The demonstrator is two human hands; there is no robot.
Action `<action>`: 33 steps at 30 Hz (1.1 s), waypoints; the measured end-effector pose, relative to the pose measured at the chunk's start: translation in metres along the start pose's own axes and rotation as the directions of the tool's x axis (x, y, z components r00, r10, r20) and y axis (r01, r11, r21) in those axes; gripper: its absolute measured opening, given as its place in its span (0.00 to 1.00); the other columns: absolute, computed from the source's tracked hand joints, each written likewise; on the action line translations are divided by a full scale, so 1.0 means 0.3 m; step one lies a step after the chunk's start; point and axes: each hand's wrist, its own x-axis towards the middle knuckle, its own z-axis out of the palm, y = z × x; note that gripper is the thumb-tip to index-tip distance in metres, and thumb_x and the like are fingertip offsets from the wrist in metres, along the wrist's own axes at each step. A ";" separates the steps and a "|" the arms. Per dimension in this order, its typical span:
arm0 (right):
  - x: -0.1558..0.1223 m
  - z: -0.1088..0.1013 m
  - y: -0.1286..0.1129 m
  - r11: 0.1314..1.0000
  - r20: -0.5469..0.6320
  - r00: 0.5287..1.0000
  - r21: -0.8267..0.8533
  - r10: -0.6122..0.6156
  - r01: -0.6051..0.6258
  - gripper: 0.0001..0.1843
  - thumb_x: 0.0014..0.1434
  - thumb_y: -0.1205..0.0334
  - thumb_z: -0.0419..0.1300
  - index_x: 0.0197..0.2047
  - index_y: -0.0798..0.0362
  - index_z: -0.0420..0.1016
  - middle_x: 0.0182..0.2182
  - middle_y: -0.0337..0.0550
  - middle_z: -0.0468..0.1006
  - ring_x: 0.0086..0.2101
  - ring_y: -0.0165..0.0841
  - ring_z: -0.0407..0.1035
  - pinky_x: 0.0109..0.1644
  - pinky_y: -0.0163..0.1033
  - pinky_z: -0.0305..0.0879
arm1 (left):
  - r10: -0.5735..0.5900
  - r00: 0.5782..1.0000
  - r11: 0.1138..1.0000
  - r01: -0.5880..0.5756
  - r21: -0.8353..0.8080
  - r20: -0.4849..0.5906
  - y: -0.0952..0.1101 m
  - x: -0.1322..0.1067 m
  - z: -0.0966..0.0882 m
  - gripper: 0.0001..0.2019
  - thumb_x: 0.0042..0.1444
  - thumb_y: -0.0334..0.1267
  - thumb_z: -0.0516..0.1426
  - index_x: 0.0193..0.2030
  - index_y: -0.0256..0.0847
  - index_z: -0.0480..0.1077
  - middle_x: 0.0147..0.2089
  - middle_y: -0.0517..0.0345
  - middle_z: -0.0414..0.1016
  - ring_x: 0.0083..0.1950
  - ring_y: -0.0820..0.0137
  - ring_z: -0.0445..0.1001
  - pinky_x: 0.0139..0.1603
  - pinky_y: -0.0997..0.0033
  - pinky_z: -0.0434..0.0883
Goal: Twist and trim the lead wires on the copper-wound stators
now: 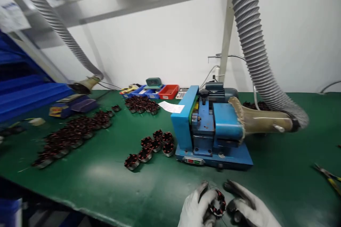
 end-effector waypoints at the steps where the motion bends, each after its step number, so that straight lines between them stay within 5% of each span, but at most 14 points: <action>1: 0.002 0.004 -0.008 0.999 0.026 0.999 -0.036 0.021 -0.021 0.41 0.43 0.46 0.65 0.57 0.57 0.64 0.46 0.56 0.75 0.24 0.32 0.70 0.29 0.38 0.69 | -0.003 1.000 0.999 0.004 -0.035 0.016 0.009 0.006 0.011 0.39 0.35 0.23 0.56 0.58 0.53 0.61 0.62 0.56 0.62 0.56 0.60 0.67 0.53 0.65 0.66; 5: 0.011 0.040 -0.033 0.977 0.045 0.997 -0.209 0.062 -0.051 0.35 0.43 0.56 0.63 0.55 0.57 0.66 0.46 0.55 0.71 0.22 0.28 0.67 0.15 0.29 0.55 | -0.006 0.988 0.992 0.026 -0.127 0.156 0.035 0.058 0.000 0.47 0.34 0.32 0.60 0.65 0.34 0.49 0.61 0.41 0.61 0.61 0.51 0.60 0.59 0.54 0.62; 8: 0.020 0.063 -0.037 0.981 0.024 1.000 -0.192 -0.002 0.007 0.26 0.40 0.58 0.63 0.45 0.57 0.75 0.39 0.49 0.72 0.24 0.30 0.67 0.15 0.30 0.56 | 0.012 0.978 0.985 0.024 -0.170 0.207 0.055 0.093 -0.021 0.47 0.34 0.33 0.63 0.65 0.34 0.50 0.59 0.40 0.63 0.59 0.53 0.62 0.58 0.54 0.63; 12: 0.026 0.075 -0.021 0.991 -0.139 0.985 -0.100 -0.102 0.089 0.14 0.38 0.55 0.67 0.25 0.56 0.76 0.28 0.46 0.76 0.28 0.35 0.69 0.29 0.36 0.67 | -0.012 0.994 0.983 0.031 -0.178 0.106 0.071 0.089 -0.008 0.45 0.30 0.37 0.67 0.60 0.41 0.59 0.51 0.45 0.69 0.53 0.52 0.67 0.53 0.52 0.67; 16: 0.025 0.051 -0.010 0.987 -0.287 0.952 0.088 -0.102 0.133 0.15 0.42 0.51 0.67 0.28 0.54 0.75 0.23 0.42 0.74 0.21 0.32 0.66 0.25 0.37 0.65 | 0.020 0.999 0.982 -0.028 -0.189 -0.043 0.080 0.066 0.020 0.33 0.34 0.43 0.67 0.51 0.49 0.67 0.45 0.53 0.68 0.48 0.56 0.67 0.50 0.55 0.66; 18: 0.015 0.017 -0.023 0.955 -0.418 0.898 0.185 -0.138 0.233 0.15 0.42 0.52 0.67 0.30 0.52 0.74 0.24 0.41 0.75 0.23 0.33 0.67 0.25 0.38 0.67 | 0.003 0.997 0.983 -0.016 -0.181 -0.072 0.089 0.065 0.023 0.31 0.33 0.43 0.68 0.48 0.49 0.68 0.42 0.54 0.68 0.45 0.57 0.67 0.48 0.57 0.67; 21: -0.022 -0.033 -0.061 0.914 -0.610 0.756 0.124 -0.236 0.385 0.15 0.45 0.48 0.65 0.31 0.49 0.73 0.28 0.42 0.76 0.27 0.36 0.71 0.29 0.41 0.70 | -0.027 0.994 0.986 0.009 -0.165 -0.105 0.102 0.074 0.014 0.34 0.28 0.43 0.68 0.47 0.44 0.68 0.39 0.53 0.67 0.42 0.57 0.66 0.45 0.55 0.67; 23: -0.056 -0.037 -0.080 0.953 -0.545 0.795 -0.026 -0.267 0.303 0.16 0.44 0.46 0.65 0.31 0.49 0.74 0.27 0.44 0.77 0.27 0.38 0.72 0.29 0.42 0.71 | -0.008 0.991 0.985 -0.015 -0.174 -0.131 0.107 0.080 0.009 0.37 0.24 0.45 0.69 0.47 0.42 0.68 0.40 0.52 0.67 0.42 0.55 0.66 0.45 0.53 0.67; 26: -0.093 0.006 -0.077 0.884 -0.135 0.959 -0.435 -0.251 0.170 0.12 0.43 0.51 0.66 0.28 0.50 0.77 0.27 0.46 0.78 0.30 0.40 0.72 0.34 0.40 0.70 | 0.042 0.977 0.984 -0.077 -0.163 -0.209 0.110 0.083 0.009 0.36 0.27 0.46 0.67 0.48 0.41 0.66 0.43 0.50 0.68 0.46 0.53 0.66 0.48 0.51 0.66; 29: -0.099 0.037 -0.042 0.695 0.097 0.971 -0.683 -0.216 0.223 0.09 0.53 0.54 0.59 0.27 0.47 0.78 0.28 0.43 0.78 0.30 0.37 0.72 0.36 0.37 0.68 | 0.082 0.954 0.986 -0.120 -0.116 -0.288 0.109 0.081 0.011 0.29 0.33 0.47 0.65 0.45 0.41 0.67 0.47 0.48 0.69 0.52 0.52 0.65 0.53 0.49 0.64; 33: -0.096 -0.012 -0.006 0.540 0.076 0.979 -0.825 -0.189 0.168 0.14 0.59 0.54 0.51 0.30 0.46 0.76 0.29 0.41 0.78 0.31 0.36 0.72 0.37 0.37 0.66 | 0.083 0.954 0.992 -0.105 -0.063 -0.287 0.081 0.062 -0.005 0.32 0.29 0.54 0.65 0.43 0.40 0.68 0.50 0.46 0.69 0.55 0.48 0.64 0.54 0.45 0.64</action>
